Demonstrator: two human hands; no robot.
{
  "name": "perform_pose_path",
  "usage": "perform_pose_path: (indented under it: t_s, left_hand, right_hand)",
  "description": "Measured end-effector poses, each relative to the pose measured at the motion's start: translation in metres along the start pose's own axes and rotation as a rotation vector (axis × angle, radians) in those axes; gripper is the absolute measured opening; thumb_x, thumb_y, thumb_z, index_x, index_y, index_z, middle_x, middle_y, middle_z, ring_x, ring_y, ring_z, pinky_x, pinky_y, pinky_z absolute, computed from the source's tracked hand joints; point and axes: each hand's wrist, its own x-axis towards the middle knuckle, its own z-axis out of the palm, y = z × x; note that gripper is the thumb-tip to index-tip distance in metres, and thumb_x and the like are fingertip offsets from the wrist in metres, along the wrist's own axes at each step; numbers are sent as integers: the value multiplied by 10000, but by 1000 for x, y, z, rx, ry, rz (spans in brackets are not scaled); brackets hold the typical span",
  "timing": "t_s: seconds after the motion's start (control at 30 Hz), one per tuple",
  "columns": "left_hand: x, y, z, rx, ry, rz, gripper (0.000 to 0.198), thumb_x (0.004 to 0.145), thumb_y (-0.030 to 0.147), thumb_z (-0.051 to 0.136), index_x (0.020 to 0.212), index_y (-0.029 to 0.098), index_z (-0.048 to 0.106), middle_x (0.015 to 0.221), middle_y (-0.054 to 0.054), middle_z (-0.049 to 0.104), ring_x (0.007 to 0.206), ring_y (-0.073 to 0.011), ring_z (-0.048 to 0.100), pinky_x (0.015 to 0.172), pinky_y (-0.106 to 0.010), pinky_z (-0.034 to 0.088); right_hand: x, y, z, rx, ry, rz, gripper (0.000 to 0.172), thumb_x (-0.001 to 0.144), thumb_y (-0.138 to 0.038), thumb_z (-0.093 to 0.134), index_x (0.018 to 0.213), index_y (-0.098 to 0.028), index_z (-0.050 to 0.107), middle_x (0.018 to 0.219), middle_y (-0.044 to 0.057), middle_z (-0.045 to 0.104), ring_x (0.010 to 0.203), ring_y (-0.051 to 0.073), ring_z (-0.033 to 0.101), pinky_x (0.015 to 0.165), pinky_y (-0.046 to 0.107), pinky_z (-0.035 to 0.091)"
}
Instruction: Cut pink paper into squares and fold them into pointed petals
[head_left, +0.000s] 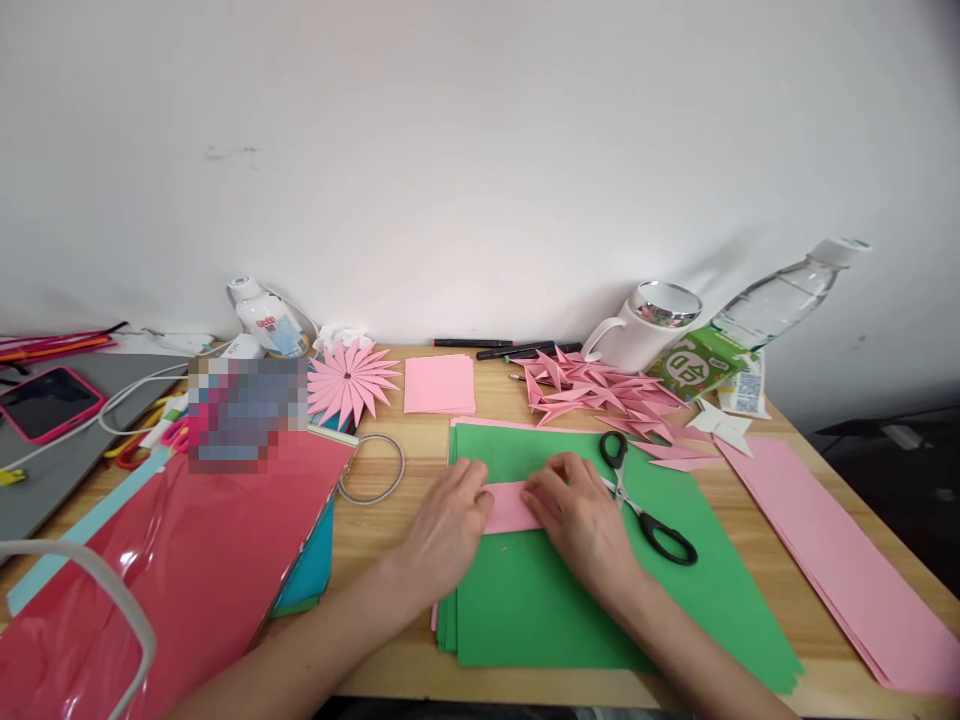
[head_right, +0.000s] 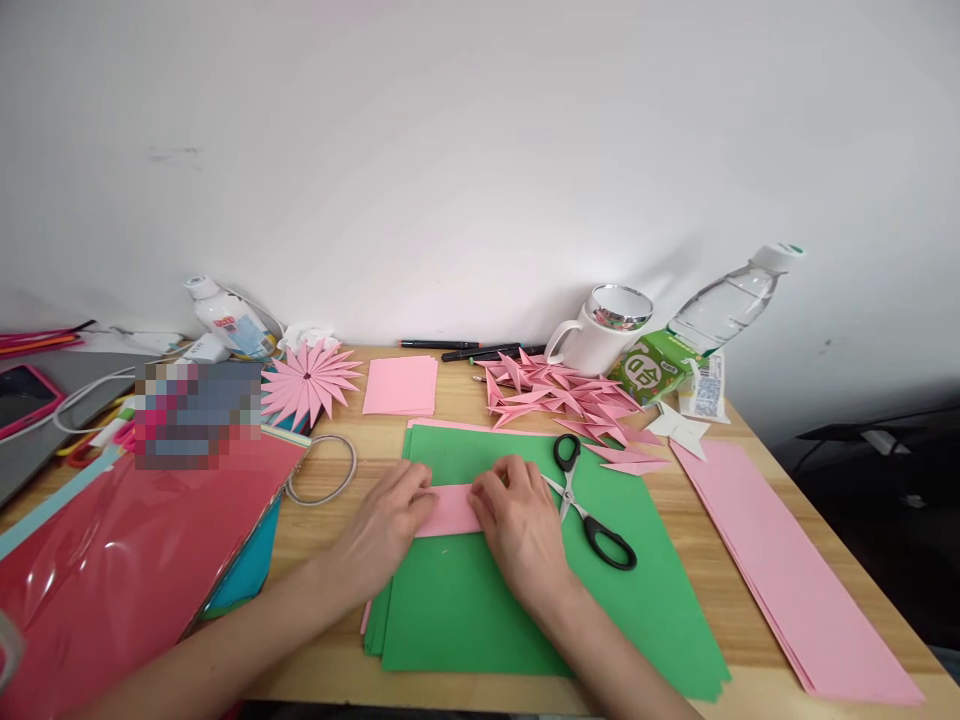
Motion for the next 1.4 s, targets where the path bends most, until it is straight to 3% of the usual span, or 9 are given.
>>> perform_pose_path:
  t_s: [0.13,0.23,0.37,0.5,0.7,1.0,1.23,1.4]
  left_hand:
    - [-2,8,-3,263,-76,226,205,832,19,416,852,91,606,803,-82,569,763,-201,518,660,-307,437]
    - [-8,18,-1,406,-43,290,241,831,64,453,1021,30,595,816,-116,602,751,-223,558,661,-339,438]
    - [-18,29,9,542,52,288,414,915,278,418,1171,-24,542,990,-242,632,960,-330,582,813,-455,408]
    - [-24,29,20,513,62,243,594,899,468,403,1156,-42,563,1081,-288,608,1026,-353,566,864,-473,384]
    - [-31,23,29,445,112,226,780,789,665,410,1154,2,598,1150,-259,607,1102,-352,543,927,-443,375]
    - [-39,19,31,407,125,235,824,781,691,374,1138,-13,611,1209,-271,567,1164,-364,517,968,-428,375]
    - [-43,18,32,395,99,205,819,798,674,373,1221,-5,548,1283,-264,509,1229,-362,451,993,-439,340]
    - [-43,19,29,354,83,240,749,809,645,409,1211,34,571,1370,-185,456,1262,-370,401,1002,-443,320]
  right_hand:
    - [-4,1,0,39,9,-127,233,920,-202,436,805,-182,637,828,74,603,798,203,545,715,325,481]
    - [-9,-1,-2,58,-23,-203,256,929,-158,393,837,-165,632,879,90,616,850,205,560,739,327,504]
    - [-22,-5,-5,-7,-40,-293,291,917,-115,332,995,-115,612,1005,156,616,993,249,564,804,380,531]
    - [-36,-8,-3,-95,-53,-334,324,882,-103,362,1136,-93,562,1140,211,584,1189,307,479,858,435,528]
    - [-46,-7,-2,-58,-67,-349,312,875,-109,421,1158,-84,549,1320,268,459,1333,351,303,900,494,506]
    - [-46,-8,-5,-36,-74,-352,266,917,-156,430,1122,-62,571,1359,269,422,1356,347,245,931,489,500]
    - [-54,-10,1,-22,-106,-293,307,911,-130,432,1195,-65,526,1467,248,251,1377,351,152,977,516,457]
    - [-57,-7,3,2,-114,-284,369,893,-111,453,1260,-97,491,1499,208,188,1381,344,127,988,512,449]
